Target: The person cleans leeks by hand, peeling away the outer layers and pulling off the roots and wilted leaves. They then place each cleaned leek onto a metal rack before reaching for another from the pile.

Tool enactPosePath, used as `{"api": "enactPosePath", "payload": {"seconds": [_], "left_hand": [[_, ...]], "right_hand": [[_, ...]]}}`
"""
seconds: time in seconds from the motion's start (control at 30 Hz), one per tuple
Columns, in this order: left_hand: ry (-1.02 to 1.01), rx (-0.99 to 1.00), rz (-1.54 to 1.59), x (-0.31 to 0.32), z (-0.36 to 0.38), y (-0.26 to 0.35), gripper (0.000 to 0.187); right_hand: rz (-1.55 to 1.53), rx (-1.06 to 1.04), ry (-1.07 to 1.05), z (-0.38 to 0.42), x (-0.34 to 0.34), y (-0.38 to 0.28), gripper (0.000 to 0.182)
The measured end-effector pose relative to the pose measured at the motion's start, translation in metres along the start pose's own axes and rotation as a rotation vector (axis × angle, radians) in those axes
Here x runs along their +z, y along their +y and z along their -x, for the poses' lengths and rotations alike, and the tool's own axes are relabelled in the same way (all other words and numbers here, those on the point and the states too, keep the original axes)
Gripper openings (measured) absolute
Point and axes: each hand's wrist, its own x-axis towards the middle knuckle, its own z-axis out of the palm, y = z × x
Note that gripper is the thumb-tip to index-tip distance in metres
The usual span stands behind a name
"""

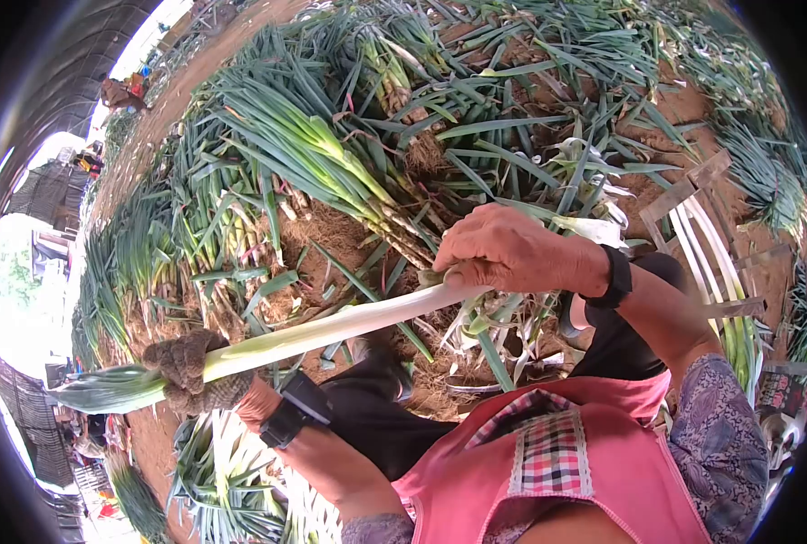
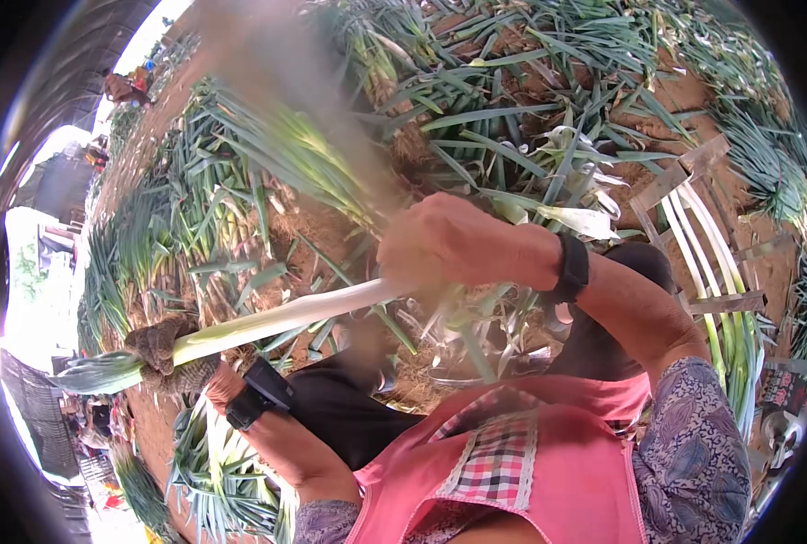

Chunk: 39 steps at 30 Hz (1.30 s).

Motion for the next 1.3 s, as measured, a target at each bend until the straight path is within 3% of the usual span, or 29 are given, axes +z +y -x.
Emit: {"api": "enactPosePath", "payload": {"seconds": [0.07,0.3,0.4,0.8,0.9,1.1,1.13,1.17,1.23,1.3], "left_hand": [[-0.029,0.003,0.006,0.002,0.0,-0.006,0.028],[-0.104,-0.079,0.12,0.016,0.002,-0.033,0.028],[-0.128,-0.134,0.155,0.017,0.001,-0.038,0.03],[-0.158,-0.212,0.126,0.015,0.002,-0.045,0.032],[-0.16,-0.197,0.156,0.015,0.004,-0.047,0.031],[-0.117,-0.183,0.163,0.011,0.0,-0.04,0.031],[-0.108,-0.206,0.184,0.013,0.0,-0.038,0.029],[-0.112,-0.182,0.153,0.014,-0.001,-0.036,0.026],[-0.148,-0.119,0.132,0.012,-0.001,-0.031,0.024],[-0.061,-0.054,0.156,0.008,0.001,-0.021,0.023]], "right_hand": [[-0.143,0.068,-0.015,-0.002,0.009,-0.004,0.022],[-0.158,0.08,-0.113,-0.018,0.032,-0.017,0.025],[-0.313,0.21,-0.143,-0.019,0.035,-0.022,0.029],[-0.511,0.353,-0.159,-0.023,0.039,-0.027,0.019],[-0.328,0.153,-0.063,-0.021,0.04,-0.028,0.018],[-0.326,0.188,-0.121,-0.012,0.015,-0.023,0.019],[-0.76,0.243,-0.053,-0.01,0.013,-0.02,0.014],[-0.93,0.483,-0.047,-0.002,0.001,-0.019,0.013],[-1.222,0.46,0.127,0.001,-0.012,-0.023,0.014],[-1.36,0.402,0.269,0.013,-0.019,-0.006,0.015]]}}
